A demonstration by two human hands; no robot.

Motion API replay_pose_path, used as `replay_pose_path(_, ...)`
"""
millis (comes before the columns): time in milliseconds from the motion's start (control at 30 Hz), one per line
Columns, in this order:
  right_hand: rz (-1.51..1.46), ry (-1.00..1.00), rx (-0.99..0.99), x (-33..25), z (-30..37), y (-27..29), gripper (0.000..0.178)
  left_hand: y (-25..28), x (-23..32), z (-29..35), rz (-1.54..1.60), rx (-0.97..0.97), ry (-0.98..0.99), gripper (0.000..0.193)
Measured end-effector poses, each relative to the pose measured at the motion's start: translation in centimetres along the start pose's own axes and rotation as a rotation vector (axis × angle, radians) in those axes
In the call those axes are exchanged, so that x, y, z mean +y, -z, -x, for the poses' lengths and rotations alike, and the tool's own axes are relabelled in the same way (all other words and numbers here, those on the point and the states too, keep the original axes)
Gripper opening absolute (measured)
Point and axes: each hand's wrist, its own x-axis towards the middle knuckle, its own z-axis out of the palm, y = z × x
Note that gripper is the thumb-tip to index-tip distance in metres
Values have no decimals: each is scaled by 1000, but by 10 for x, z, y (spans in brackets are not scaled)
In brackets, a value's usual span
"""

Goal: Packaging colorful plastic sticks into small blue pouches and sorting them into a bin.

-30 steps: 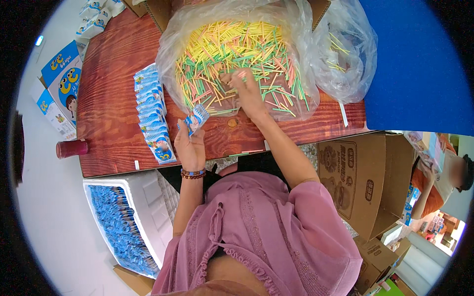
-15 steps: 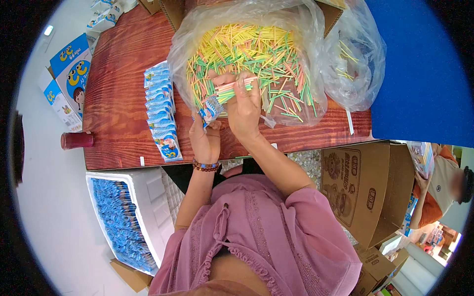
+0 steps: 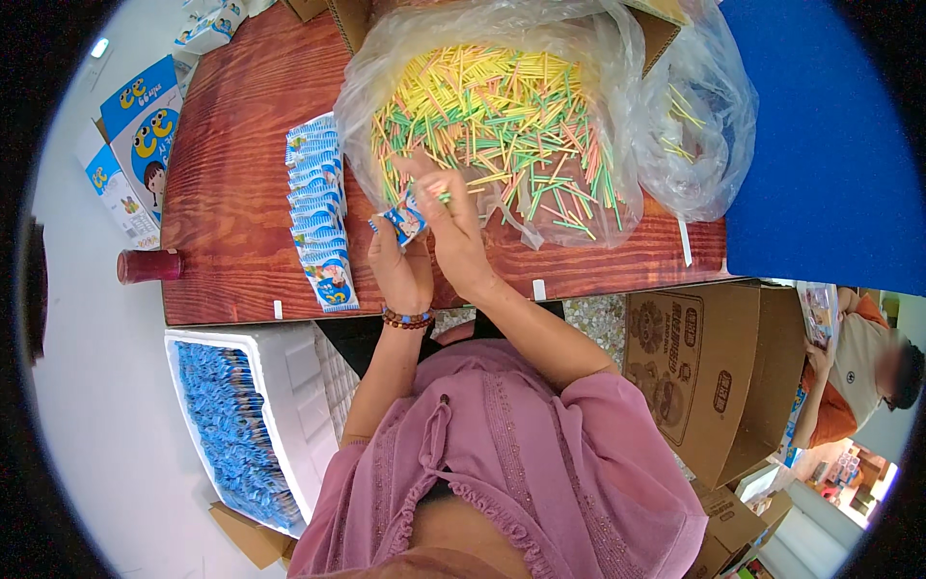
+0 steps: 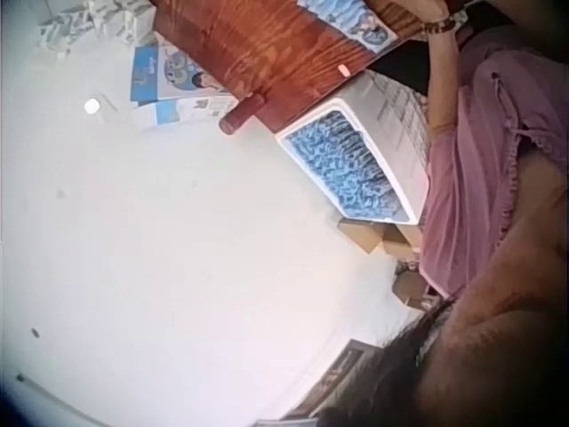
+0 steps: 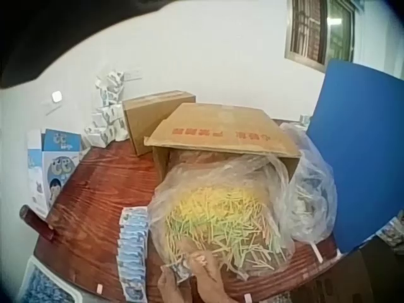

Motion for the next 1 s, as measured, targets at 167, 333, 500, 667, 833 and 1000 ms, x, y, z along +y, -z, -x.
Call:
replay_pose_path(167,311,209,-225,-8,-10,3,36,10,1,-12,128,-21,72,29)
replay_pose_path(333,530,47,-152,-17,0,13,37,12,2,-10,131,-48,78,30)
replay_pose_path(500,806,165,-83,-30,2,-1,22,16,1,-11,188,-96,63,32)
replay_pose_path(667,1076,162,-163,-35,2,8,17,7,2,-10,235,-111,107,33)
replay_pose_path(833,1151,231,-158,-44,1,13,10,16,-2,-12,149,-152,58,30)
replay_pose_path(1000,1188,375,-270,-63,2,28,9,10,11,1,-197,-41,-229,32)
